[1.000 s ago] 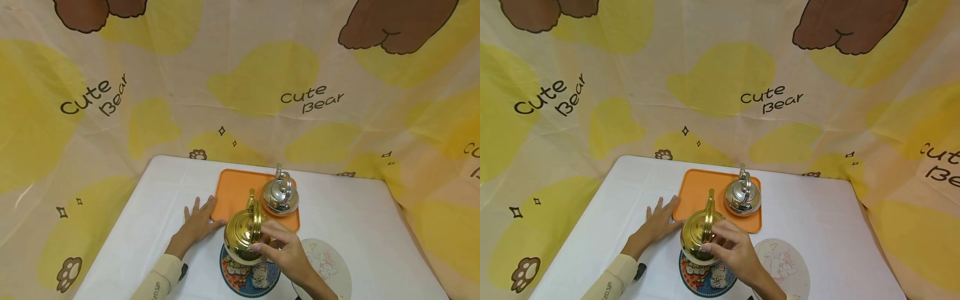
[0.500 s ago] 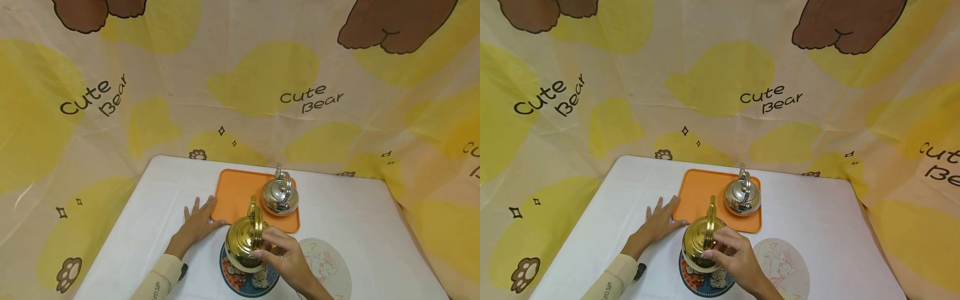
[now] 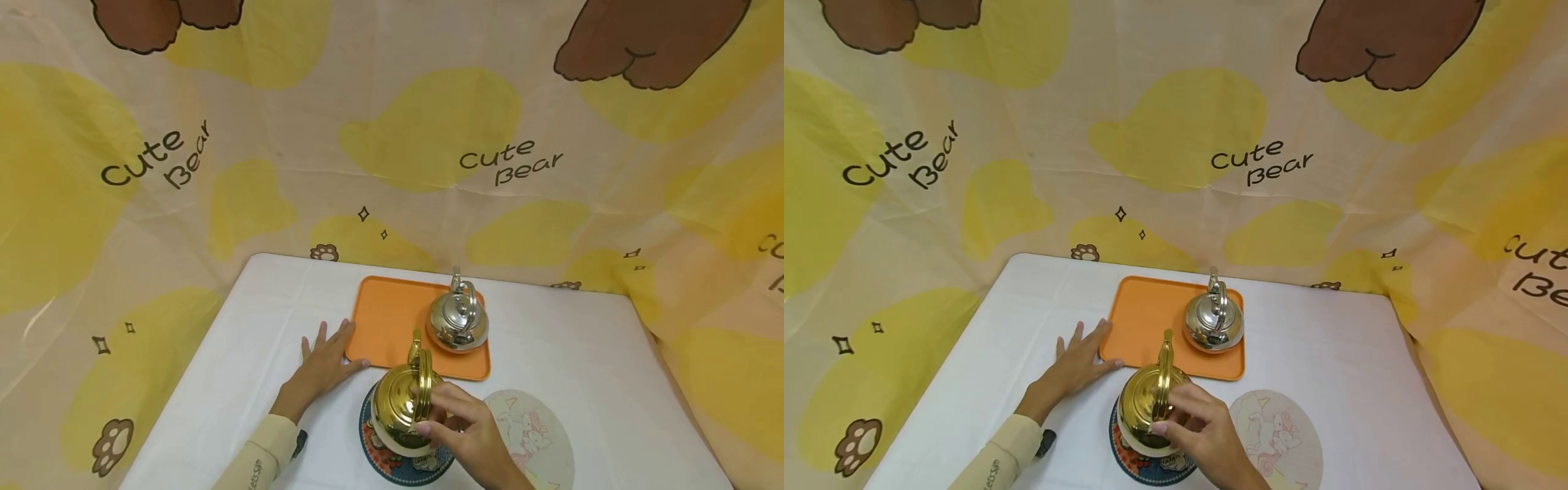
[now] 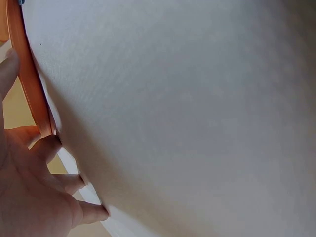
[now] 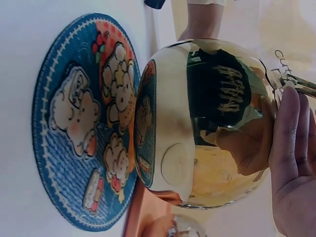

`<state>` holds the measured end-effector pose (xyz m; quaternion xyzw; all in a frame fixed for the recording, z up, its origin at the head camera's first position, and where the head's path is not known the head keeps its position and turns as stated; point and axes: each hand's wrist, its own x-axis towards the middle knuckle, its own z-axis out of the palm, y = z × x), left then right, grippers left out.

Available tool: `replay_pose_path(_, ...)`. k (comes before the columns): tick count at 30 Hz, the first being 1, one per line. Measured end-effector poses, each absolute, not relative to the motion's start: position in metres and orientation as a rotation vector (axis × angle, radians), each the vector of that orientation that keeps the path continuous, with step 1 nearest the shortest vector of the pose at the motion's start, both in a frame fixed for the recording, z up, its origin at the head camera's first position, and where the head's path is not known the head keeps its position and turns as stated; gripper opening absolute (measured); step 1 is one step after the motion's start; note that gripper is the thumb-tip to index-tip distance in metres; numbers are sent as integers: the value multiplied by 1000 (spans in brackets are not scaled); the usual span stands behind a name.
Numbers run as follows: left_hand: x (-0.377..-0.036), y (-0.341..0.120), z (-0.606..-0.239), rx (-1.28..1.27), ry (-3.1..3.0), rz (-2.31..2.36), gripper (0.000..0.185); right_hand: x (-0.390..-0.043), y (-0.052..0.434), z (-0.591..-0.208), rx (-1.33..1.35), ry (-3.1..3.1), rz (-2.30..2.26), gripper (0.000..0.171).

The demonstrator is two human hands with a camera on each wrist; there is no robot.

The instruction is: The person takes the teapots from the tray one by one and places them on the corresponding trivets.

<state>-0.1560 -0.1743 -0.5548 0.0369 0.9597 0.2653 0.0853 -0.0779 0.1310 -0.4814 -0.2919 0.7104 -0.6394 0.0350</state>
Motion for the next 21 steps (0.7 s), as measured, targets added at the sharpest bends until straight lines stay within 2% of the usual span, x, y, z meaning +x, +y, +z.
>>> replay_pose_path(21,-156,-174,-555,110,2852,813,93,-69,131,-501,-1046,2148,-2002,36)
